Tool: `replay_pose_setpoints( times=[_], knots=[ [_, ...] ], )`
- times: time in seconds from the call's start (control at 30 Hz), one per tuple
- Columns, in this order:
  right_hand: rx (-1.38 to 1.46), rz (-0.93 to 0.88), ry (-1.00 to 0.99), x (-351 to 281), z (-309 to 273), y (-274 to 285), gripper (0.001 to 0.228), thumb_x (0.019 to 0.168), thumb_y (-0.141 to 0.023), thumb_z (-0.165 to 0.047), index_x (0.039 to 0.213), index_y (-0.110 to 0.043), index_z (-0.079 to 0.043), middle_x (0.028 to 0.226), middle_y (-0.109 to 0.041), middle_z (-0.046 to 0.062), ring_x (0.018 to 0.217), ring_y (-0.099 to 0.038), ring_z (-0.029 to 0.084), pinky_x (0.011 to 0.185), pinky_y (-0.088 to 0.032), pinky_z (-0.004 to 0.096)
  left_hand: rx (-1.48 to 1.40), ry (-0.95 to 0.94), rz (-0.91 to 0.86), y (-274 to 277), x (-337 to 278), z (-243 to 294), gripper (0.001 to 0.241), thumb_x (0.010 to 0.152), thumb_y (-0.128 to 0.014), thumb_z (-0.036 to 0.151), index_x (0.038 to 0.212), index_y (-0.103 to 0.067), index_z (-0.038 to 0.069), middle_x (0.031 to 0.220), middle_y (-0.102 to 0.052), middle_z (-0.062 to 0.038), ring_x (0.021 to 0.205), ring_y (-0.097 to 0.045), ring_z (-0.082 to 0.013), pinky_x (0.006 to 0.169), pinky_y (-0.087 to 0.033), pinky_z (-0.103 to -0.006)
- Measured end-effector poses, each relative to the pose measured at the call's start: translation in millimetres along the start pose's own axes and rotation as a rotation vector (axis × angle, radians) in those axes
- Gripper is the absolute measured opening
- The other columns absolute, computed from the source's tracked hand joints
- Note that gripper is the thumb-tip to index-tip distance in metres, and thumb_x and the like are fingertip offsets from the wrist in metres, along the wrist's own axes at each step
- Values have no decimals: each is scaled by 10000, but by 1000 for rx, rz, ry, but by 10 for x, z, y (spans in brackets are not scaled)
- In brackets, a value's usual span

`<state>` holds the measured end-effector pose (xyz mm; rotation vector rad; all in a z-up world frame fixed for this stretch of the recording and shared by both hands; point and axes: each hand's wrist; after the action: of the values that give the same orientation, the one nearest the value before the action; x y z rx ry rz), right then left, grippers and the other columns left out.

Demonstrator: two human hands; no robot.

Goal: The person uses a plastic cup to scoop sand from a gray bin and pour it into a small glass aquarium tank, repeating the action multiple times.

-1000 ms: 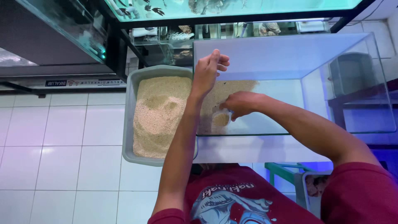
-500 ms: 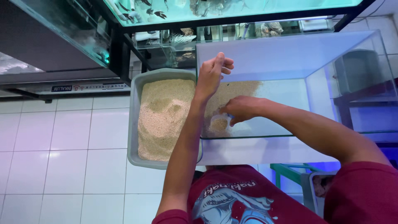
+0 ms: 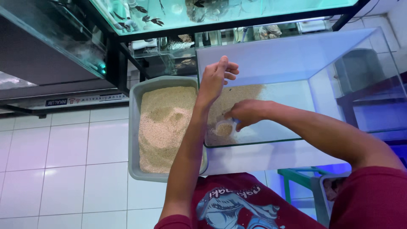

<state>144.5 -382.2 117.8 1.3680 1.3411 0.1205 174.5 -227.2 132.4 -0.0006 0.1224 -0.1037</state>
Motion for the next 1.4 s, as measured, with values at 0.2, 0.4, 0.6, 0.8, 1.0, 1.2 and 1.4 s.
replay_pose_setpoints(
  times=[0.2,0.4,0.6,0.8,1.0,1.2,1.4],
  knots=[
    [29,53,-109,-84,285,169,486,846,-822,-214,1293,-654,-122,1079,-762,189,1019,-722,433,885,-574,547,182,24,-120,15,-48,-13,482,1027,-452,472,1027,-809,148,948,-805,-82,854,-792,-209,718,-598,-300],
    [67,50,-257,-144,618,88,538,805,-869,-215,1305,-682,-149,1121,-786,143,1039,-744,379,920,-581,512,279,-12,-195,-25,-108,11,484,1034,-457,421,1098,-781,67,1001,-793,-154,905,-776,-341,831,-594,-417],
    [55,7,-287,-101,648,-28,585,788,-892,-266,1326,-682,-172,1139,-789,116,1056,-749,346,932,-580,503,338,14,-218,-15,-142,24,463,1027,-465,440,1081,-792,117,1008,-801,-86,917,-779,-279,861,-592,-396],
    [78,33,-339,-145,742,26,597,819,-867,-253,1362,-644,-147,1172,-777,140,1079,-732,381,964,-565,537,380,-12,-257,-5,-130,-37,449,1033,-456,416,1087,-784,114,1019,-797,-94,931,-775,-317,897,-574,-439],
    [59,84,-381,-92,827,14,604,811,-874,-257,1359,-640,-157,1163,-778,119,1081,-732,360,956,-562,516,401,-31,-286,-2,-168,5,444,1040,-450,385,1084,-775,86,1022,-791,-124,919,-772,-332,893,-577,-462],
    [63,95,-488,-106,1171,-91,610,805,-879,-300,1358,-654,-178,1146,-791,109,1074,-732,376,954,-566,515,433,-57,-313,13,-151,-43,427,1040,-457,376,1098,-774,95,1034,-792,-120,926,-776,-316,893,-585,-452],
    [125,88,-521,-120,1191,-132,624,787,-898,-296,1352,-663,-176,1166,-787,126,1099,-722,394,966,-565,530,444,-75,-324,11,-150,-69,424,1045,-459,365,1095,-778,91,1035,-789,-129,922,-769,-325,889,-584,-467]
  ],
)
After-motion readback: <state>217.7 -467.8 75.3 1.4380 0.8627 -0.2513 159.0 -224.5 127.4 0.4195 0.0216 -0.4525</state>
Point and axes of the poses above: each hand's wrist, its own x-axis towards the middle knuckle, its own y-axis out of the back of the hand, z = x × y
